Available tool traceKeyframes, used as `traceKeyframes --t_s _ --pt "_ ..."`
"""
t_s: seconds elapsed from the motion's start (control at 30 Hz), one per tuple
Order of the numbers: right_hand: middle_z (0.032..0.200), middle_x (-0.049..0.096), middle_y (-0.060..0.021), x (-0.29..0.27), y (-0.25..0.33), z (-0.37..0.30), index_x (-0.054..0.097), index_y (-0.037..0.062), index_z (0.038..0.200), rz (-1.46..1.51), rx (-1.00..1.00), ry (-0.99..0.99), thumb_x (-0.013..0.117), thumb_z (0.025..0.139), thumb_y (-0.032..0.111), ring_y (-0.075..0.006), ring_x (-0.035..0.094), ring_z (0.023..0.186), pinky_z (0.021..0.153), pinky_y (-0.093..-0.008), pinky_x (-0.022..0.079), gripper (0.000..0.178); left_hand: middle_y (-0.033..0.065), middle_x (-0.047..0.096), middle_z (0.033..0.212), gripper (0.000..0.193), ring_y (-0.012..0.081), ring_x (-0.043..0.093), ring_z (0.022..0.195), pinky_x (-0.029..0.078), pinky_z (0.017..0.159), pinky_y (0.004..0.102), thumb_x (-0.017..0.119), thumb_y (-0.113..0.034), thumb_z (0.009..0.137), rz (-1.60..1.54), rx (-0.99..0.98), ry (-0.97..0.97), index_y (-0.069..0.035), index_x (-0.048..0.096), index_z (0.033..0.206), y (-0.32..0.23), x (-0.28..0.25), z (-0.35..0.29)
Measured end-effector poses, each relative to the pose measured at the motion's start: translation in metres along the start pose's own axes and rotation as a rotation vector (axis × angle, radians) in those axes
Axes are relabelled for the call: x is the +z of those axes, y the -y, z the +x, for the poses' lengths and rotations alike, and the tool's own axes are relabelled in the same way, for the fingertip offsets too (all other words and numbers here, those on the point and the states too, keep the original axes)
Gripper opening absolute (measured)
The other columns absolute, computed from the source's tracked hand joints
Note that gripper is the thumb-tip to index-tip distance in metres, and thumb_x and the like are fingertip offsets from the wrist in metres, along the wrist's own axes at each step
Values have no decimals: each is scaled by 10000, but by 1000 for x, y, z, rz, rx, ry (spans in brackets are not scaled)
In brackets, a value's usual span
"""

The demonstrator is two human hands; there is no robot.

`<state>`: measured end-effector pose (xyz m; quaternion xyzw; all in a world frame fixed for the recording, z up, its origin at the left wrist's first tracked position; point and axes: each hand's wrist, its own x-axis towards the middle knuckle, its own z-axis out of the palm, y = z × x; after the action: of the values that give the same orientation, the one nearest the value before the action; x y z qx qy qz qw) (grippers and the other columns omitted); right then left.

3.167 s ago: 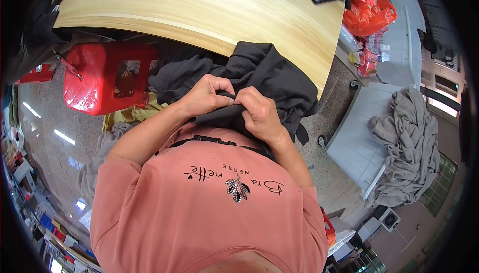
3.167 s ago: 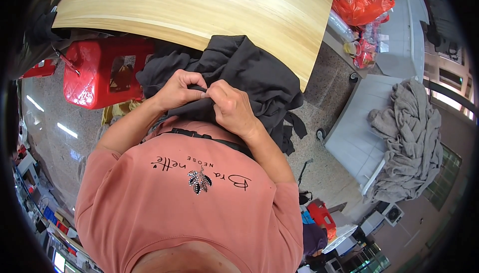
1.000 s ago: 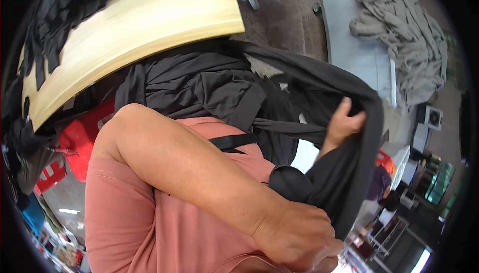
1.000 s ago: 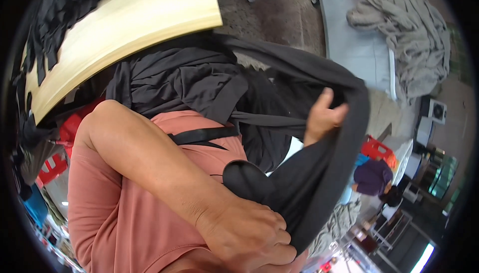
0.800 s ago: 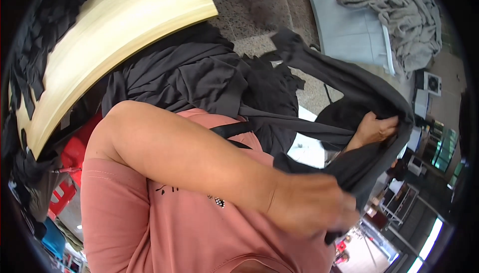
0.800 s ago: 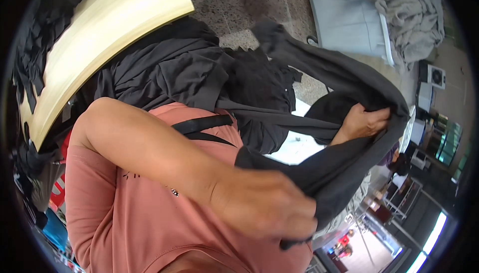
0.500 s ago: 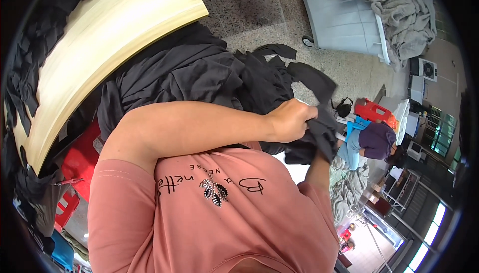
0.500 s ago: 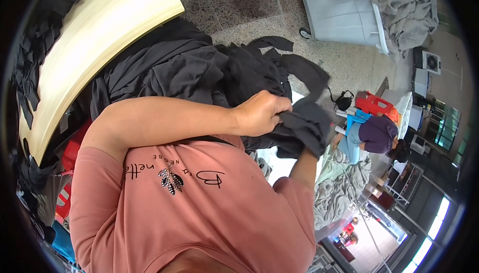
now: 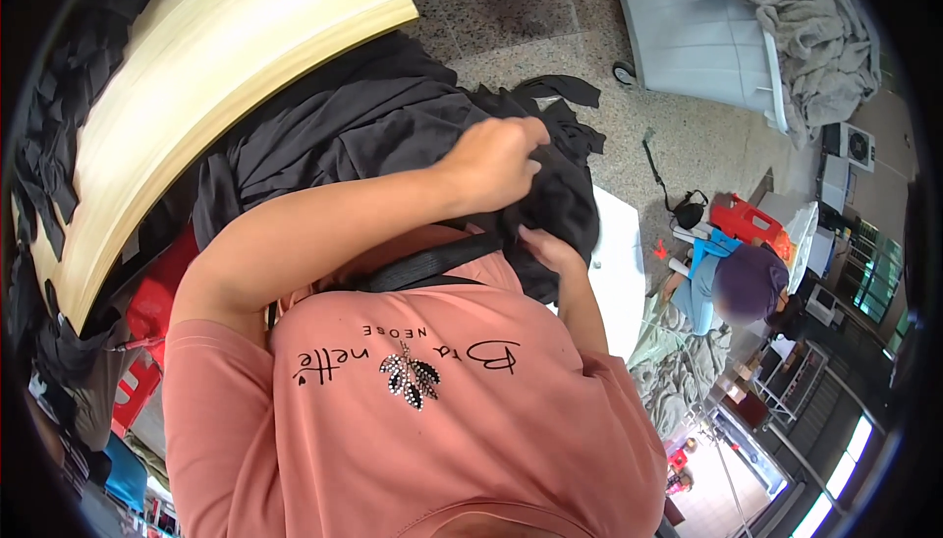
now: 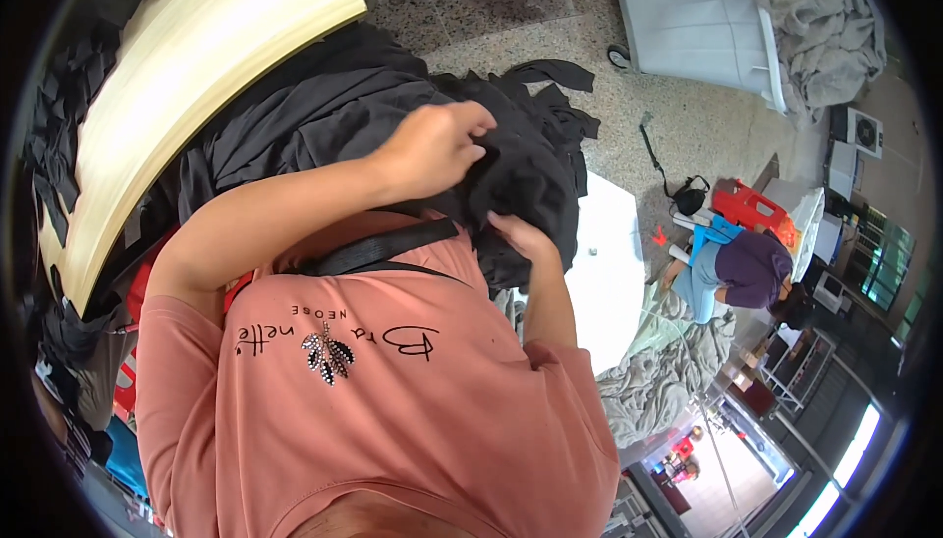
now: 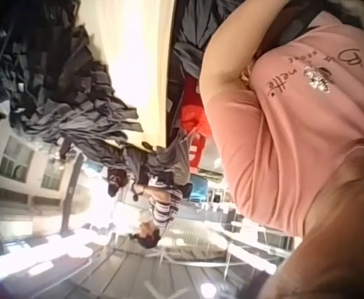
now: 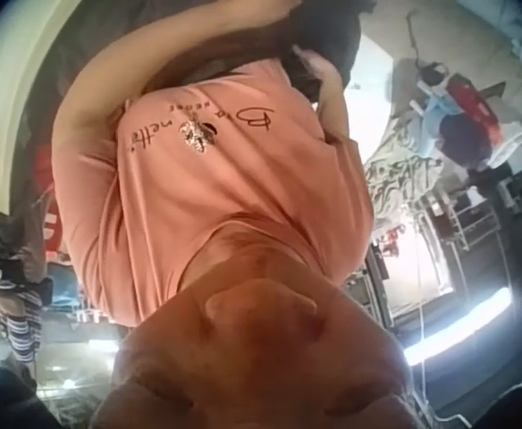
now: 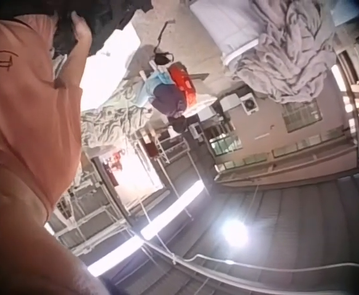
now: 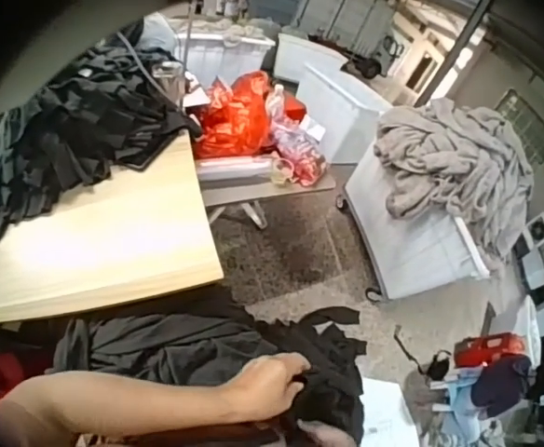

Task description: Inspecting and folding black garments at a garment factory workbench.

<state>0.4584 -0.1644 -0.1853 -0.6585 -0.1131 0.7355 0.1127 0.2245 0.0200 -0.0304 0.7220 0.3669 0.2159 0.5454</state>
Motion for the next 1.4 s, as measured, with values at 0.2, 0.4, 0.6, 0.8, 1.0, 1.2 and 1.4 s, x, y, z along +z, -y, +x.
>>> traceKeyframes --t_s 0.2,0.4,0.6,0.8,1.0,1.2,1.4 --pt "928 616 -209 8 23 1 656 -8 853 -1845 -4 423 594 748 264 -337 588 890 759 -396 476 298 109 626 842 149 138 606 791 487 708 248 567 -1 791 -128 -89 -268 42 569 933 10 -90 -75" --pt "1052 593 -188 -23 -3 -41 626 29 1006 -1860 386 7 606 715 218 -336 578 970 815 -406 463 347 82 605 799 136 146 589 717 468 675 243 589 40 745 150 -87 -940 12 585 878 47 -133 -172" --pt "825 584 -148 69 153 11 570 11 916 -1000 -956 -679 637 735 156 -322 578 741 679 -400 457 241 190 451 1196 680 349 416 1115 344 923 417 758 -234 612 706 -480 -938 -15 440 1173 102 -112 -231" --pt "1049 542 -170 209 260 -2 508 23 1127 -1345 -1324 -153 611 624 65 -349 495 971 858 -384 394 516 168 574 837 261 361 550 734 447 658 357 615 -29 666 378 -319 -987 33 561 914 109 -108 -255" --pt "688 541 -160 211 254 -14 562 -39 811 -1176 -1175 219 533 596 19 -281 527 628 617 -326 430 225 117 544 710 212 296 526 663 432 635 382 579 -3 604 74 90 -491 10 563 815 40 -101 -259" --pt "626 512 -76 183 262 -91 579 -32 870 -1394 -538 616 759 596 169 -81 488 620 559 -261 412 384 136 532 655 118 308 499 614 403 580 358 621 -79 681 27 -45 -452 -20 574 772 51 -102 -252" --pt "1144 497 -137 246 242 -75 481 25 1174 -1307 -1470 -2 764 534 180 -268 505 1045 858 -353 409 716 -68 483 635 221 5 395 584 356 510 187 543 -189 863 -807 -390 -559 -39 552 701 67 -149 -247"
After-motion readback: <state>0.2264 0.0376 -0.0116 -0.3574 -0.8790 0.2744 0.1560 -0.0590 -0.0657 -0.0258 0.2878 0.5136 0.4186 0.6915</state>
